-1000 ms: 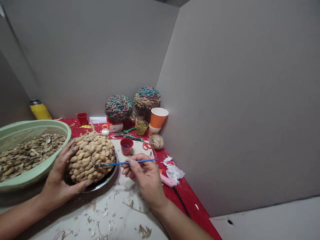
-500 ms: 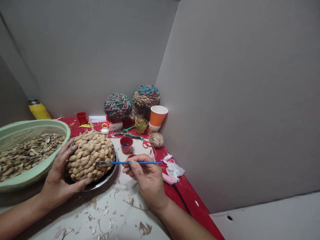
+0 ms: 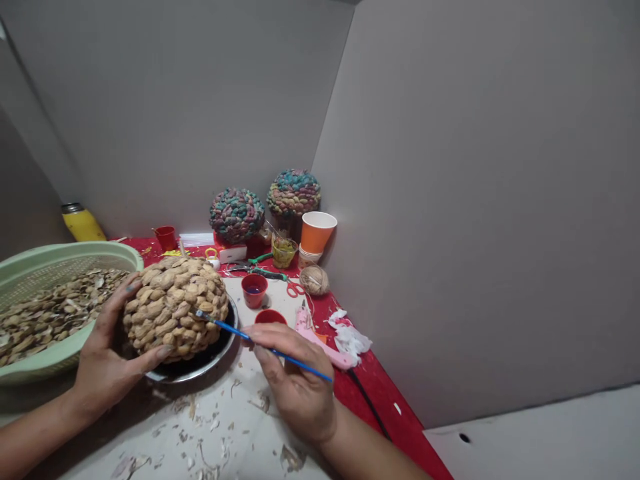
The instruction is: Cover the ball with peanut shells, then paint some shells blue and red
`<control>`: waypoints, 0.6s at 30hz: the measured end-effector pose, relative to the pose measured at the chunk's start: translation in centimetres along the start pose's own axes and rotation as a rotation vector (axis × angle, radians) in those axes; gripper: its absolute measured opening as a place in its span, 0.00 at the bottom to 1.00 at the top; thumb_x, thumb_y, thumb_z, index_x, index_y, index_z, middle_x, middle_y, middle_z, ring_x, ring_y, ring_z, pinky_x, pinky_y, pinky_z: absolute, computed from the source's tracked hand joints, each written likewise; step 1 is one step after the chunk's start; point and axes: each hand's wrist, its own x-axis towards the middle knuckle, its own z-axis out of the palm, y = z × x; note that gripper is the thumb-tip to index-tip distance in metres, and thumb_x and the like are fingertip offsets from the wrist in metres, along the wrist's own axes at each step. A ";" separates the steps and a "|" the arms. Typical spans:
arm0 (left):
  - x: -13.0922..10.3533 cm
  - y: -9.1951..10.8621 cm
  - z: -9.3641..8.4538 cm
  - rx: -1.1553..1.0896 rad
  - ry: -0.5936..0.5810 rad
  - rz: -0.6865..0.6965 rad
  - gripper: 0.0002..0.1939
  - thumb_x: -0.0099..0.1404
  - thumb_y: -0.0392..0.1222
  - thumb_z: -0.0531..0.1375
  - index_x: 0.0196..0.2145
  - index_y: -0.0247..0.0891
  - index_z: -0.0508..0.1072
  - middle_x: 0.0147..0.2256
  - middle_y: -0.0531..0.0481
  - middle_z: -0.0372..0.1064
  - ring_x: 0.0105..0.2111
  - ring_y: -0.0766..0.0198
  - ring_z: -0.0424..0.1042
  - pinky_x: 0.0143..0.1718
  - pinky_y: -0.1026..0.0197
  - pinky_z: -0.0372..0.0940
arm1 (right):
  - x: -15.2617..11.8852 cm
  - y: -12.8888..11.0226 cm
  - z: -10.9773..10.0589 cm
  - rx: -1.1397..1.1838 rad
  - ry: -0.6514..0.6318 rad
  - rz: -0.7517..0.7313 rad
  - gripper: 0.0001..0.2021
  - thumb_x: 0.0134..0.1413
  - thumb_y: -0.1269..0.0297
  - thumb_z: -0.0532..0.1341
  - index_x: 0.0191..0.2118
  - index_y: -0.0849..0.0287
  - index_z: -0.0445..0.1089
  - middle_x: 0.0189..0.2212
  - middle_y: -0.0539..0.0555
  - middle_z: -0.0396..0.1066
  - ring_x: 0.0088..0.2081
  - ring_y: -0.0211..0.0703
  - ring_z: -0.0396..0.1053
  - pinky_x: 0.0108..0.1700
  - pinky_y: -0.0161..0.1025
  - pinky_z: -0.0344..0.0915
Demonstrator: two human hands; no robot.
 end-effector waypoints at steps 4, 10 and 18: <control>0.0 0.3 0.0 -0.194 0.080 -0.165 0.44 0.53 0.47 0.72 0.64 0.51 0.61 0.67 0.45 0.57 0.67 0.41 0.56 0.67 0.36 0.50 | -0.2 -0.4 -0.5 0.004 -0.002 -0.109 0.14 0.62 0.75 0.62 0.48 0.52 0.77 0.39 0.53 0.82 0.40 0.46 0.80 0.42 0.42 0.79; 0.6 1.8 -0.5 -0.488 0.213 -0.309 0.44 0.48 0.54 0.74 0.62 0.49 0.65 0.63 0.47 0.63 0.65 0.40 0.59 0.66 0.38 0.55 | -1.1 0.0 -1.4 0.003 0.133 -0.154 0.14 0.61 0.74 0.62 0.49 0.51 0.76 0.40 0.54 0.81 0.41 0.49 0.80 0.41 0.47 0.79; -0.2 2.6 -0.2 -0.650 0.232 -0.395 0.46 0.47 0.56 0.74 0.62 0.48 0.65 0.63 0.46 0.63 0.64 0.43 0.61 0.64 0.46 0.59 | -0.8 -0.6 -1.8 -0.063 0.079 -0.182 0.15 0.61 0.76 0.61 0.49 0.53 0.75 0.40 0.55 0.81 0.42 0.49 0.80 0.43 0.47 0.79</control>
